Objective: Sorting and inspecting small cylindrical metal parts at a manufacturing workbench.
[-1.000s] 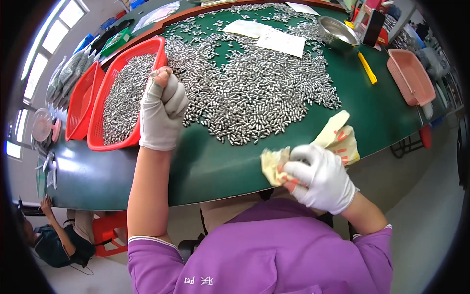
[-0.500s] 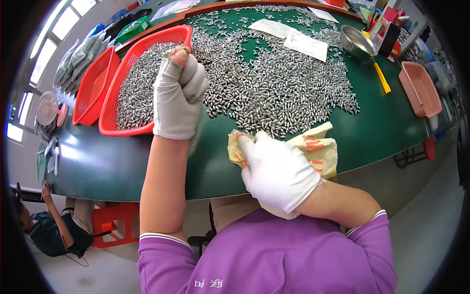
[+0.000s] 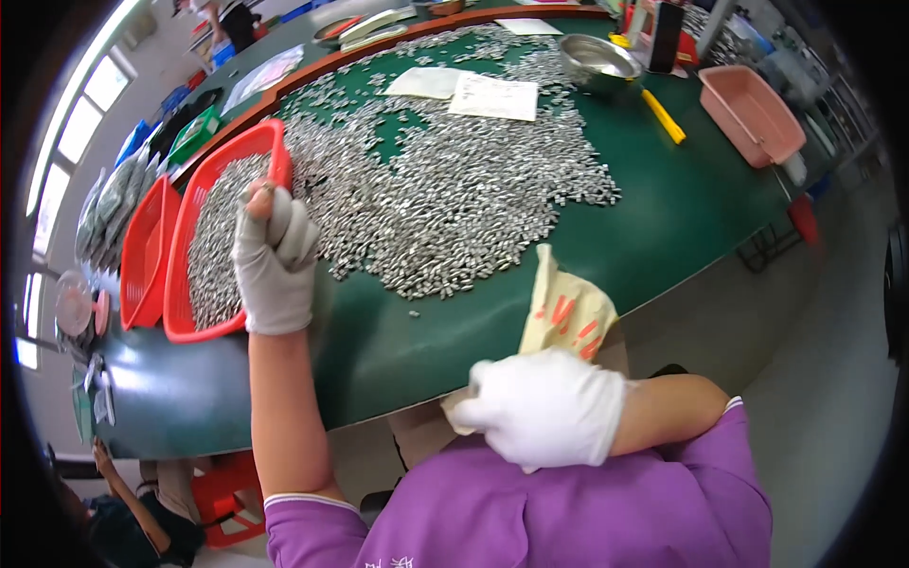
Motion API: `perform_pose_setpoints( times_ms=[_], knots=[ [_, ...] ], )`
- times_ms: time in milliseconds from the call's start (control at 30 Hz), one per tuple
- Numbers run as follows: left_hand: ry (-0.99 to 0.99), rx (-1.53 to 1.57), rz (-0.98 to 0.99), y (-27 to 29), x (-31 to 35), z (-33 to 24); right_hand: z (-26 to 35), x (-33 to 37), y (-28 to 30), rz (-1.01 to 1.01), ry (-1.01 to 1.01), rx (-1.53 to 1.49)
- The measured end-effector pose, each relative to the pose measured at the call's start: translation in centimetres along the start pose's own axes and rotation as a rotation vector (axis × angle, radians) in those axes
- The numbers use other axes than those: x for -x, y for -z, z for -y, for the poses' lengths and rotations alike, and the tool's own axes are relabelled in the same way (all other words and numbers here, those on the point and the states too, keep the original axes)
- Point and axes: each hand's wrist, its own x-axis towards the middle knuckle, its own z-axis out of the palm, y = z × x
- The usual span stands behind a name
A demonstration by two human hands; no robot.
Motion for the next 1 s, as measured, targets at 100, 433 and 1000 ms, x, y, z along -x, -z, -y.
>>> perform_pose_setpoints(
  times_ms=[100, 433, 1000],
  knots=[
    [0.003, -0.023, 0.031, 0.6, 0.6, -0.6, -1.1, 4.6, 3.6, -0.447, -0.236, 0.181],
    [0.115, -0.077, 0.019, -0.1, 0.6, 2.9, -7.4, 5.2, 0.3, -0.659, -0.189, 0.258],
    [0.134, -0.055, -0.004, -0.4, 1.0, 3.1, -24.1, 11.7, 10.4, -0.901, -1.242, 0.294]
  ],
)
